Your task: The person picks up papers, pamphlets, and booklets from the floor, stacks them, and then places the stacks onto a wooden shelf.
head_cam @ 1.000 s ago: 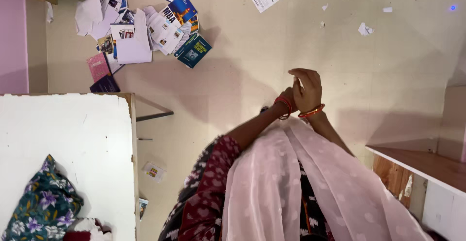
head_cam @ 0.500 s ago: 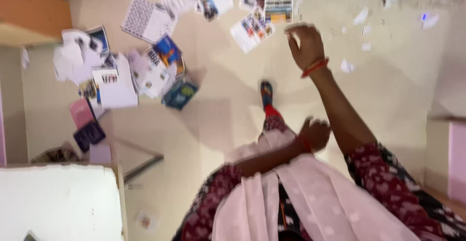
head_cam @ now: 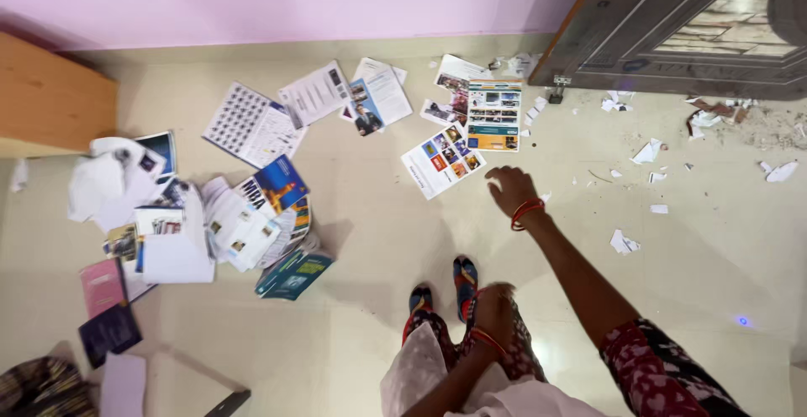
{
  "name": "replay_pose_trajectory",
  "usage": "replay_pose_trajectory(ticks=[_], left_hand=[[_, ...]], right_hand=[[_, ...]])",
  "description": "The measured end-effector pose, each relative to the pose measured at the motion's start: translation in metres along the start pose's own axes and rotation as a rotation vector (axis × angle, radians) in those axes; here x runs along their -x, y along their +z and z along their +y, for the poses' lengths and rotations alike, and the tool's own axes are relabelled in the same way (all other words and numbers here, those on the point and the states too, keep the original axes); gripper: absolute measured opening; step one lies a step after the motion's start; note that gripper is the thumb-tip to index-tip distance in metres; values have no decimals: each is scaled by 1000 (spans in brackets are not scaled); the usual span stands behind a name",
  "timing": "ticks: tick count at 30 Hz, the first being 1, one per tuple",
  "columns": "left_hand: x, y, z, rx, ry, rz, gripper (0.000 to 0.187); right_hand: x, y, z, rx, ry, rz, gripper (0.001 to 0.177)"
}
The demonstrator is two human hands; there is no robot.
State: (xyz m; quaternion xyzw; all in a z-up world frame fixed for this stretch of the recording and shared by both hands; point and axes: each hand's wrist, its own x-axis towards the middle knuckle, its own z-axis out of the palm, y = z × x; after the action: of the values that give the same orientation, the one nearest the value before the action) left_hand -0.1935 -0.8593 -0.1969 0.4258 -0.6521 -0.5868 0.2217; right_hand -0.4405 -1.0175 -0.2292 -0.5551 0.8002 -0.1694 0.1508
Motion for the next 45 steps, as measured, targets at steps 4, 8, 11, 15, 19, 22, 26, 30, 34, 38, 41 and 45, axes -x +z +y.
replay_pose_trajectory(ticks=[4, 8, 11, 15, 19, 22, 26, 30, 34, 38, 41, 45], left_hand=[[-117, -17, -80, -49, -115, 161, 18], [-190, -18, -196, -33, -207, 204, 19], [-247, -17, -296, 255, -664, 245, 22], [-292, -31, -405, 575, -1025, 234, 25], [-342, -24, -499, 643, -1081, 139, 31], [-386, -20, -559, 671, -1082, 60, 36], [-436, -23, -641, 696, -1056, -54, 43], [-477, -41, -686, 689, -997, -172, 51], [-504, -48, -697, 658, -1030, -179, 57], [-525, -44, -710, 630, -1137, 93, 58], [-526, -47, -726, 643, -1115, 271, 54], [-521, -60, -733, 758, -1048, 404, 50]], right_hand=[[-22, 93, 34, -11, 22, -66, 19], [-45, 183, 66, -9, 22, -169, 20], [-67, 258, 87, 47, 24, -248, 20], [-102, 370, 124, 144, -39, -373, 23], [-134, 472, 166, 311, -176, -478, 32], [-167, 518, 191, 364, -244, -384, 46], [-189, 559, 225, 526, -223, -447, 67], [-195, 572, 261, 536, -231, -456, 83], [-200, 587, 274, 175, -97, -301, 75], [-196, 619, 254, 413, 15, -440, 89], [-180, 643, 238, 406, -15, -446, 86], [-165, 653, 220, 347, -105, -491, 94]])
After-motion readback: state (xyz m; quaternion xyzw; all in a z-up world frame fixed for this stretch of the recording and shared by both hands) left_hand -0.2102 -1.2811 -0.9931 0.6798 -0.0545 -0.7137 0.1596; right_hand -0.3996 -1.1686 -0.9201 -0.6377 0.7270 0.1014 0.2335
